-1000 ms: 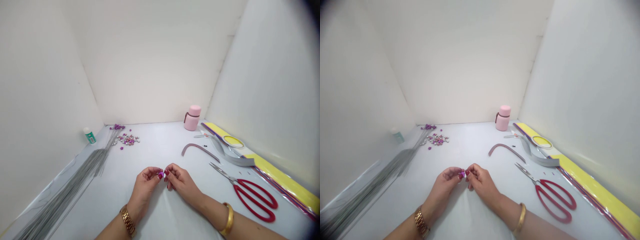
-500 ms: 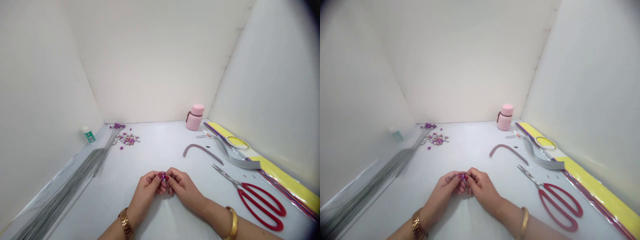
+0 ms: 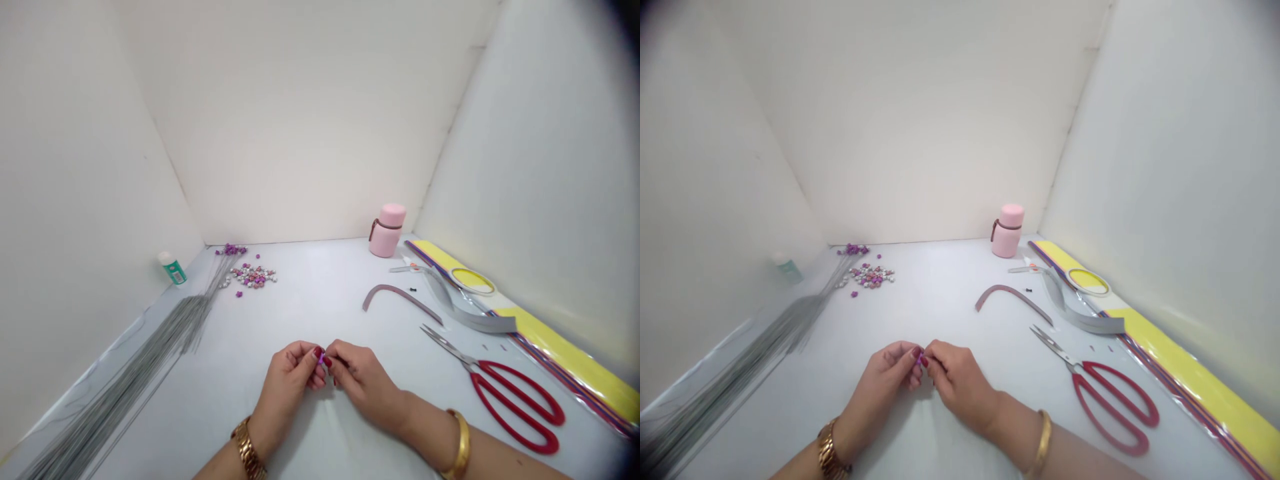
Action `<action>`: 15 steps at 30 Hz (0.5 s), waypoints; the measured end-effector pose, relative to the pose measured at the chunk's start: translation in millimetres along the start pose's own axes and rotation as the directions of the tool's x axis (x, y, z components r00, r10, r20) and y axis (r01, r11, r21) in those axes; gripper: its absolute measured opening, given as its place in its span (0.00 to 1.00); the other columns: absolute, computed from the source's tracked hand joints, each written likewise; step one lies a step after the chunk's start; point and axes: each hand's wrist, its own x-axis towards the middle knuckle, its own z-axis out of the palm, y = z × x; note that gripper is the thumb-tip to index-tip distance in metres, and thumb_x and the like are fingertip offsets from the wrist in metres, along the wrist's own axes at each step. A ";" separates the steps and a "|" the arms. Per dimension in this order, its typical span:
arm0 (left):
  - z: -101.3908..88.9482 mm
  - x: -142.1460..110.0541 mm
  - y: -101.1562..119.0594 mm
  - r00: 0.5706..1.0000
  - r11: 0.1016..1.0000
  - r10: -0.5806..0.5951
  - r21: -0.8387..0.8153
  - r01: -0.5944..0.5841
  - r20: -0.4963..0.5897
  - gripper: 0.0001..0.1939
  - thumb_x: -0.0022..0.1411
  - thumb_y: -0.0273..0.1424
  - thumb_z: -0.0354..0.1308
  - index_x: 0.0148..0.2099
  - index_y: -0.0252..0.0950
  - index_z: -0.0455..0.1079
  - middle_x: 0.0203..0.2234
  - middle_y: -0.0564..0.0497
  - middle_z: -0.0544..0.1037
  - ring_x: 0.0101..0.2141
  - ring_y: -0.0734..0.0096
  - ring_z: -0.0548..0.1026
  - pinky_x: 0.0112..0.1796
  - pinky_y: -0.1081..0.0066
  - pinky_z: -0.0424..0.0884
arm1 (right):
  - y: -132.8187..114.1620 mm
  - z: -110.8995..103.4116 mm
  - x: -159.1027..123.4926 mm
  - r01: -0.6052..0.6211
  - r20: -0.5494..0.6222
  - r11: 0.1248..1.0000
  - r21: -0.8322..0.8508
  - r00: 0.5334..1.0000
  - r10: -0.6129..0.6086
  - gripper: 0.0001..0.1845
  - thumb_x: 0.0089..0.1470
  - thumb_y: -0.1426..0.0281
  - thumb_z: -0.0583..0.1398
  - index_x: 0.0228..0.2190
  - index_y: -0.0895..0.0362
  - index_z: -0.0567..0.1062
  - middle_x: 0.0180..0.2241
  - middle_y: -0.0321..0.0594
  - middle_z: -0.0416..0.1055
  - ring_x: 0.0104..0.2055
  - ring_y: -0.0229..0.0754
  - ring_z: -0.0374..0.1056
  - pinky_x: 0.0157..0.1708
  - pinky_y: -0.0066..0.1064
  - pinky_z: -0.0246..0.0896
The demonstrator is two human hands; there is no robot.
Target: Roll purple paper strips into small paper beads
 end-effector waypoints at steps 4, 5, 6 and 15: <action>0.1 -1.9 2.2 0.999 0.999 0.044 0.006 -0.045 0.031 0.10 0.58 0.33 0.52 0.31 0.30 0.68 0.21 0.51 0.73 0.23 0.76 0.69 0.27 0.77 0.64 | -0.4 2.4 2.3 -0.073 0.020 0.992 0.101 0.997 0.071 0.11 0.56 0.65 0.50 0.25 0.57 0.63 0.18 0.30 0.60 0.18 0.32 0.56 0.20 0.24 0.51; 0.0 -2.1 2.8 0.998 0.999 0.050 0.006 -0.050 0.036 0.10 0.58 0.33 0.52 0.31 0.31 0.68 0.21 0.52 0.73 0.24 0.76 0.69 0.27 0.77 0.64 | -0.3 3.1 2.9 -0.089 0.026 0.988 0.126 0.996 0.086 0.11 0.56 0.65 0.50 0.25 0.57 0.62 0.18 0.30 0.61 0.18 0.32 0.57 0.19 0.24 0.52; 0.1 -2.2 3.4 0.998 0.999 0.051 0.011 -0.051 0.034 0.09 0.57 0.33 0.53 0.31 0.31 0.68 0.20 0.52 0.72 0.23 0.77 0.68 0.27 0.77 0.64 | -0.1 3.8 3.5 -0.104 0.034 0.983 0.148 0.994 0.100 0.11 0.56 0.64 0.50 0.25 0.57 0.62 0.19 0.30 0.61 0.18 0.31 0.57 0.19 0.23 0.52; -1.3 -1.2 4.8 0.999 0.996 -0.022 -0.081 0.020 -0.032 0.06 0.55 0.30 0.54 0.34 0.31 0.66 0.18 0.55 0.69 0.19 0.80 0.65 0.24 0.79 0.61 | 3.9 -0.7 5.1 -0.093 -0.017 0.986 0.139 0.995 0.096 0.08 0.55 0.64 0.51 0.29 0.56 0.63 0.24 0.33 0.63 0.20 0.32 0.60 0.21 0.25 0.55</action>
